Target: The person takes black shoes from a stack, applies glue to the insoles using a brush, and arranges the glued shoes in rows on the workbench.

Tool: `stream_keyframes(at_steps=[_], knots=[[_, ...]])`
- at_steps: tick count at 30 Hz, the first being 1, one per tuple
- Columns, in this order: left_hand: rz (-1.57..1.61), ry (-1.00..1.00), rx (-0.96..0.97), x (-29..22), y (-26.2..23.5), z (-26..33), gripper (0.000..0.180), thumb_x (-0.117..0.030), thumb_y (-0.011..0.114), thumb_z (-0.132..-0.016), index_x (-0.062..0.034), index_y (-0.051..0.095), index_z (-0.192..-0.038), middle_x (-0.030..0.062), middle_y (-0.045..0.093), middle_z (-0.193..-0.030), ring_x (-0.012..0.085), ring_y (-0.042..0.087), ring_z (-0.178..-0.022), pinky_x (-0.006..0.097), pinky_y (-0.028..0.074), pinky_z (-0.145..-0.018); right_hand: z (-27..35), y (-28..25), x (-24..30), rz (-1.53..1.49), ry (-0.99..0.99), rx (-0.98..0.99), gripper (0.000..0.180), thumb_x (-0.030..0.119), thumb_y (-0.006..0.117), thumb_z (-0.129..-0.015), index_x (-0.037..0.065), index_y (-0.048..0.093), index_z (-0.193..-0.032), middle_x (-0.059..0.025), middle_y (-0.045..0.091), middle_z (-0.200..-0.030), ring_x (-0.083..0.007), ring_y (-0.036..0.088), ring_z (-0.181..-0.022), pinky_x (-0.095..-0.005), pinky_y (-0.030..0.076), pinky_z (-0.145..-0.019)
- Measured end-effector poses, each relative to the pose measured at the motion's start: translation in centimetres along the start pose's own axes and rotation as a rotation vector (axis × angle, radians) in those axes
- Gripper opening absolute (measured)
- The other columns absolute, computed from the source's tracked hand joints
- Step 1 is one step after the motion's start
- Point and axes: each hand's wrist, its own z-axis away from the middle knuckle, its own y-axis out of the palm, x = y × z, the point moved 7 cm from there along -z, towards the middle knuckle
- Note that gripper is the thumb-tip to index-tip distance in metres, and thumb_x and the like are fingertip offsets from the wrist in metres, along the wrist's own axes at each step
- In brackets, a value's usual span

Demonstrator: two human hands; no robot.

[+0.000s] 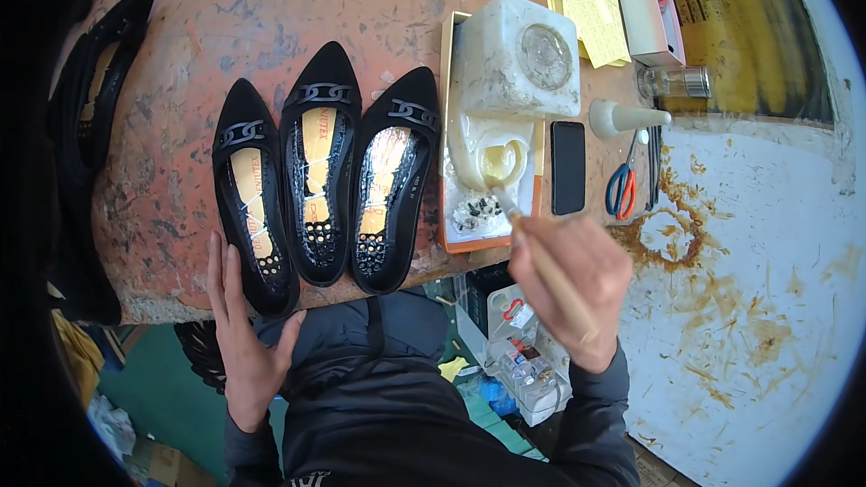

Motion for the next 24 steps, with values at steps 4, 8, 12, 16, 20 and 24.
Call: stream_keyframes(at_steps=[4,8,12,16,20,24], knots=[[0.052,-0.041,0.009,1.0,0.2,0.4,0.113,-0.001,0.091,-0.081,-0.0025,0.028,-0.175,0.0271,0.031,-0.178,0.0468,0.035,-0.164,0.054,0.037,-0.131,0.0,-1.3,-0.2,0.071,0.176,-0.063,0.014,-0.006,0.085,-0.083,-0.006,0.079,-0.095,-0.0124,0.075,-0.085,-0.0260,0.068,-0.070,-0.0377,0.053,-0.062],[0.072,-0.019,0.010,1.2,0.0,0.1,0.112,-0.004,0.093,-0.082,0.0014,0.028,-0.174,0.0278,0.039,-0.175,0.0448,0.042,-0.161,0.051,0.041,-0.129,0.6,-1.2,0.3,0.027,0.070,-0.036,0.013,-0.004,0.085,-0.084,-0.003,0.080,-0.097,-0.0108,0.073,-0.081,-0.0269,0.067,-0.069,-0.0376,0.051,-0.062],[0.189,-0.047,0.014,2.3,0.0,0.4,0.111,-0.013,0.096,-0.083,0.0033,0.031,-0.171,0.0321,0.043,-0.170,0.0512,0.046,-0.156,0.053,0.045,-0.125,0.1,-0.1,0.2,0.025,0.164,0.107,0.011,-0.001,0.084,-0.087,-0.001,0.081,-0.098,-0.0111,0.072,-0.079,-0.0273,0.067,-0.068,-0.0374,0.051,-0.063],[0.207,-0.022,-0.002,1.7,-0.9,-0.3,0.105,-0.011,0.099,-0.079,0.0020,0.043,-0.167,0.0263,0.048,-0.169,0.0444,0.055,-0.151,0.048,0.050,-0.121,0.5,-0.8,-3.2,0.040,0.399,0.007,0.016,0.008,0.085,-0.089,-0.005,0.081,-0.097,-0.0123,0.074,-0.078,-0.0187,0.065,-0.064,-0.0328,0.050,-0.062],[0.251,-0.012,0.015,1.7,-0.9,-0.7,0.093,-0.017,0.102,-0.076,-0.0009,0.059,-0.156,0.0250,0.051,-0.167,0.0432,0.057,-0.150,0.049,0.052,-0.120,-0.6,-2.4,-0.7,-0.432,0.337,0.068,0.020,0.011,0.086,-0.087,-0.007,0.080,-0.094,-0.0133,0.075,-0.076,-0.0186,0.067,-0.063,-0.0330,0.051,-0.060],[0.199,-0.007,-0.024,2.8,-0.8,-0.3,0.088,-0.025,0.102,-0.078,-0.0009,0.060,-0.151,0.0264,0.056,-0.160,0.0441,0.067,-0.137,0.047,0.059,-0.110,-6.4,2.8,8.6,-0.674,-0.186,0.048,0.023,0.009,0.089,-0.082,-0.008,0.080,-0.095,-0.0156,0.078,-0.079,-0.0233,0.072,-0.064,-0.0375,0.056,-0.059]])
